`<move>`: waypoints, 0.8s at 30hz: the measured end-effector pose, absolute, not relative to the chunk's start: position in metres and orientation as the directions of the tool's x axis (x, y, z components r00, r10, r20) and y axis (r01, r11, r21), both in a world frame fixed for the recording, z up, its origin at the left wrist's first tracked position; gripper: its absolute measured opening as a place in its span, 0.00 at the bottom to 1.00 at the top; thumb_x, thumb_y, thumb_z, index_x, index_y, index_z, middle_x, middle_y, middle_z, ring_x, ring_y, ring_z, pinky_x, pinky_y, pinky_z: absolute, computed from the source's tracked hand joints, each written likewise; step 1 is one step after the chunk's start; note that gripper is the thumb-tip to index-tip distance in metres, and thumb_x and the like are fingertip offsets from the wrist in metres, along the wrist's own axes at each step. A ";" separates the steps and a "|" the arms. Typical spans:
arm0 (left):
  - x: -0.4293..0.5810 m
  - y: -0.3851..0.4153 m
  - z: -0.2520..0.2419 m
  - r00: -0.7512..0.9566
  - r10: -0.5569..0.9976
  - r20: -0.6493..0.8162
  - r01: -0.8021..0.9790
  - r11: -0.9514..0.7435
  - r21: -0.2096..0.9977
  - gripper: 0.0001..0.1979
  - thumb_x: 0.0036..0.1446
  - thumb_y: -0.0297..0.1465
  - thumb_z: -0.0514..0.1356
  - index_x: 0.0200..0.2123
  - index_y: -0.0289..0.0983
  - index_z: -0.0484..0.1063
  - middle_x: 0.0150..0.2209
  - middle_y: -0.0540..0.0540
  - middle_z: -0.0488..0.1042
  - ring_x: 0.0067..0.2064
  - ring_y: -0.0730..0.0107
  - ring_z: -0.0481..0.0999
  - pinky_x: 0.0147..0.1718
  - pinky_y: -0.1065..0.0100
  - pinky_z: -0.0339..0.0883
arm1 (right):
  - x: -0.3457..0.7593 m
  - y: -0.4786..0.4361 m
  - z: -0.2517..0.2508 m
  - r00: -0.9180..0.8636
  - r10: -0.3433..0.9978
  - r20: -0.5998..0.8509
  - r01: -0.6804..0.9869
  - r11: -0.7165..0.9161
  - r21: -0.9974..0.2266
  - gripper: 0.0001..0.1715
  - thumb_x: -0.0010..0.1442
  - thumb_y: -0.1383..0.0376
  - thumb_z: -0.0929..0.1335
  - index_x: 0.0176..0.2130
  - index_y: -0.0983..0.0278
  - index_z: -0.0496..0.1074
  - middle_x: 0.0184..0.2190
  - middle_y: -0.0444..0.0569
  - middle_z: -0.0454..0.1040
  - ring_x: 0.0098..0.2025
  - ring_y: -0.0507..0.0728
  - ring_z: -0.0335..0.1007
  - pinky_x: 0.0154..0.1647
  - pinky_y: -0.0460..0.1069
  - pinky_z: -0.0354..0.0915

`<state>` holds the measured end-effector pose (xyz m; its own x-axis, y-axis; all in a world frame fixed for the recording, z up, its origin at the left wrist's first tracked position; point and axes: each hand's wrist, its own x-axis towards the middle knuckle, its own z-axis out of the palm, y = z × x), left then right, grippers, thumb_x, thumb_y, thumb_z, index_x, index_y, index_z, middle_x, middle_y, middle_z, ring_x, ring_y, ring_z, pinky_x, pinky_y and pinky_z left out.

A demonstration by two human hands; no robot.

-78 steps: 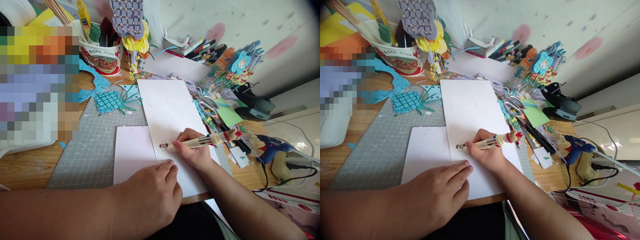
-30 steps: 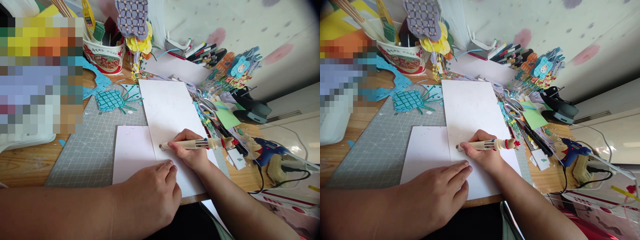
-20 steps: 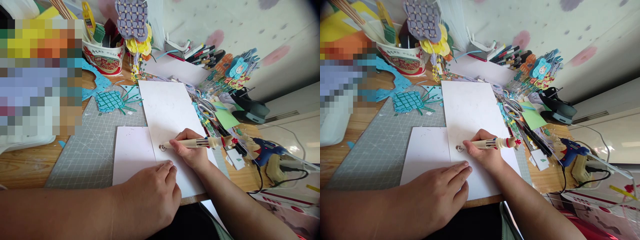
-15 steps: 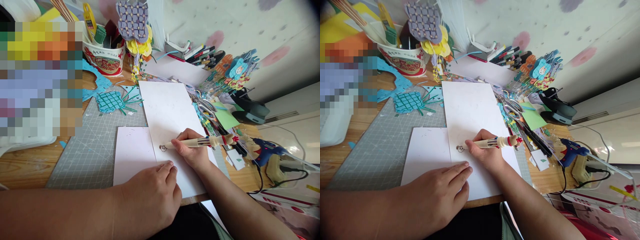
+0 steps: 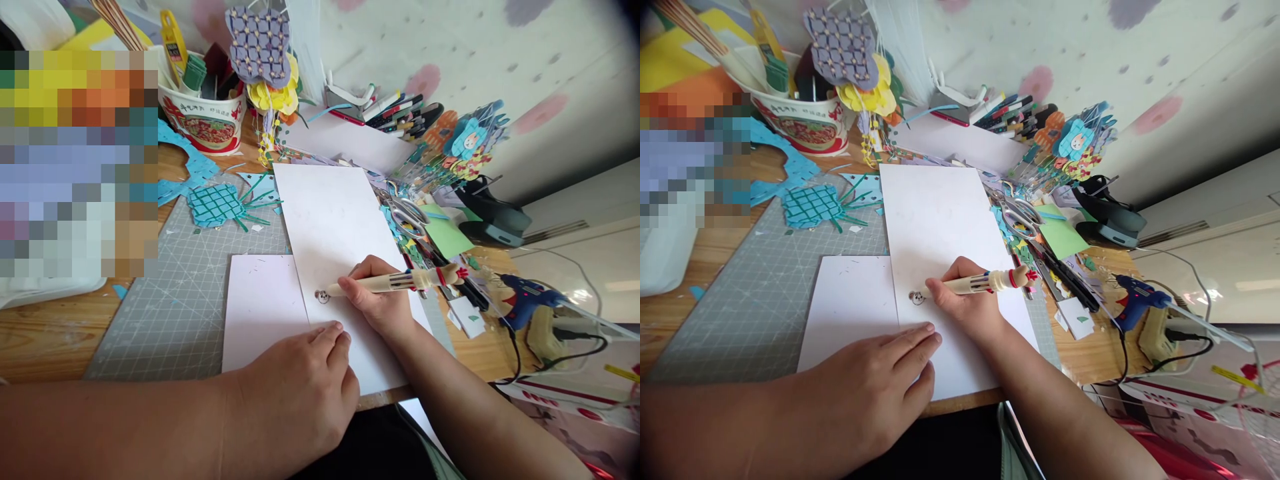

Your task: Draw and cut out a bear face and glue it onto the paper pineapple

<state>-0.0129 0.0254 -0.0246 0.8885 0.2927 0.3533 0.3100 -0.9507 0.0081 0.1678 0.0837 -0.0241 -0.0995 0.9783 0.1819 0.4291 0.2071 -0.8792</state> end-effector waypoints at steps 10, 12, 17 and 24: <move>-0.013 0.026 -0.022 0.889 0.289 0.355 0.303 -0.953 0.016 0.11 0.61 0.28 0.56 0.39 0.27 0.76 0.48 0.26 0.77 0.52 0.46 0.77 0.51 0.55 0.72 | 0.175 0.083 -0.032 -0.038 0.987 0.155 0.388 0.157 -0.908 0.17 0.54 0.59 0.73 0.23 0.61 0.64 0.17 0.40 0.65 0.19 0.50 0.59 0.19 0.46 0.54; -0.013 0.026 -0.022 0.888 0.293 0.354 0.306 -0.952 0.018 0.11 0.61 0.28 0.56 0.39 0.27 0.76 0.47 0.26 0.77 0.52 0.46 0.77 0.52 0.54 0.72 | 0.175 0.083 -0.031 -0.047 0.986 0.163 0.401 0.168 -0.900 0.17 0.53 0.59 0.73 0.22 0.61 0.64 0.17 0.40 0.65 0.19 0.50 0.58 0.19 0.46 0.53; -0.013 0.026 -0.022 0.889 0.293 0.352 0.304 -0.952 0.025 0.11 0.61 0.28 0.56 0.40 0.27 0.76 0.47 0.25 0.77 0.52 0.45 0.77 0.52 0.54 0.71 | 0.170 0.084 -0.027 -0.076 0.983 0.166 0.441 0.182 -0.879 0.17 0.52 0.59 0.73 0.21 0.61 0.64 0.17 0.40 0.65 0.19 0.50 0.57 0.19 0.46 0.54; -0.013 0.025 -0.024 0.887 0.295 0.355 0.306 -0.952 0.027 0.11 0.61 0.29 0.57 0.40 0.27 0.76 0.48 0.26 0.76 0.52 0.46 0.76 0.52 0.55 0.71 | 0.170 0.085 -0.028 -0.039 0.983 0.179 0.459 0.177 -0.870 0.18 0.52 0.58 0.73 0.21 0.61 0.63 0.16 0.39 0.64 0.18 0.49 0.56 0.18 0.46 0.53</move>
